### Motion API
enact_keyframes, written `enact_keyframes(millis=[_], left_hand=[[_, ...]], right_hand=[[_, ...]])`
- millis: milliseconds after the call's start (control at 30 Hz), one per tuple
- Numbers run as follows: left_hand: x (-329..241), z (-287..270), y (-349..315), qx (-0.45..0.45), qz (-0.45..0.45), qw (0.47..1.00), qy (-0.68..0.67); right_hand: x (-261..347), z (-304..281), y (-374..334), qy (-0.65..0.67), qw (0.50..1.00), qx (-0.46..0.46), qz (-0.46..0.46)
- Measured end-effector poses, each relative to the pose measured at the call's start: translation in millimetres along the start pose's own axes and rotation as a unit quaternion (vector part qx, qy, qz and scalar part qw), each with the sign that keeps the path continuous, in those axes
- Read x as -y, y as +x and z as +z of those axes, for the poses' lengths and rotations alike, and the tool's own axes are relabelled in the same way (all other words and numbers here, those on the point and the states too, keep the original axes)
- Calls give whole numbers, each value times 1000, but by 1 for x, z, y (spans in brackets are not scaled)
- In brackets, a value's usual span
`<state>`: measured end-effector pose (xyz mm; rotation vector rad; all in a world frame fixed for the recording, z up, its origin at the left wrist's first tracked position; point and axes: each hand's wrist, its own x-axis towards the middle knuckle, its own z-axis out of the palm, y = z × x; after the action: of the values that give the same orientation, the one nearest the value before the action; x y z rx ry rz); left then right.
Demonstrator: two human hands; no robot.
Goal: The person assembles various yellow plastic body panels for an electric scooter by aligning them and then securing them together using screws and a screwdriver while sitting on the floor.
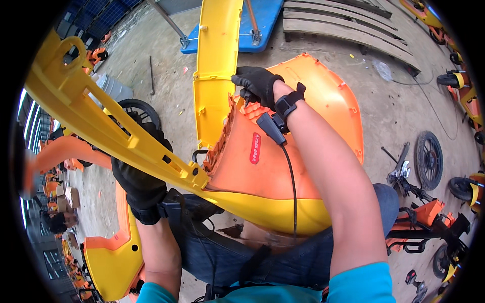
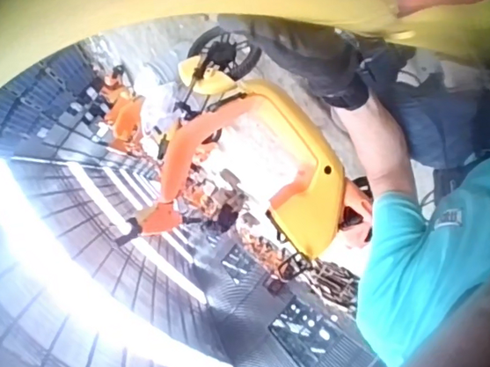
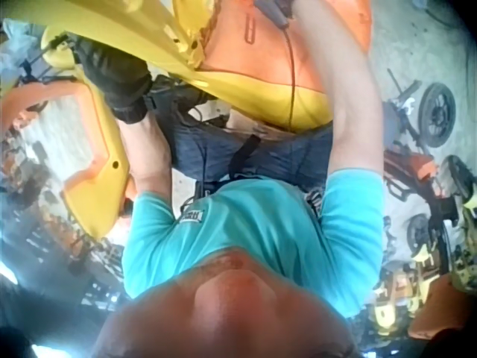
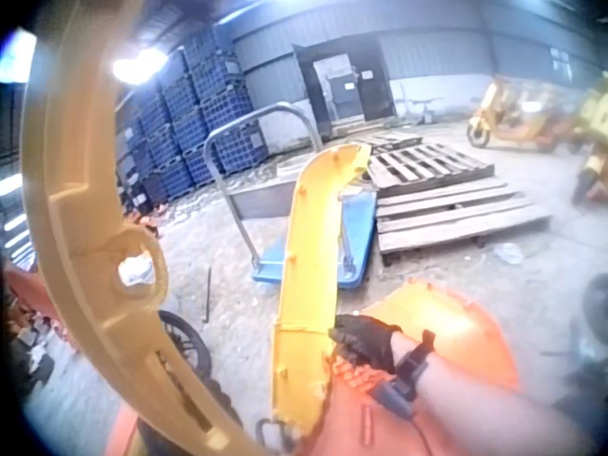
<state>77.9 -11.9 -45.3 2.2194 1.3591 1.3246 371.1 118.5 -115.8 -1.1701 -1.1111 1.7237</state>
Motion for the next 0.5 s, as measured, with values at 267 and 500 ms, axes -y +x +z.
enact_keyframes(millis=[267, 500], left_hand=[[-8, 4, 1, -47, -34, 998, -40], [-10, 10, 6, -114, -45, 990, -61]], right_hand=[[14, -3, 9, -56, 996, -65, 8], [13, -6, 19, -116, 993, -21, -16]])
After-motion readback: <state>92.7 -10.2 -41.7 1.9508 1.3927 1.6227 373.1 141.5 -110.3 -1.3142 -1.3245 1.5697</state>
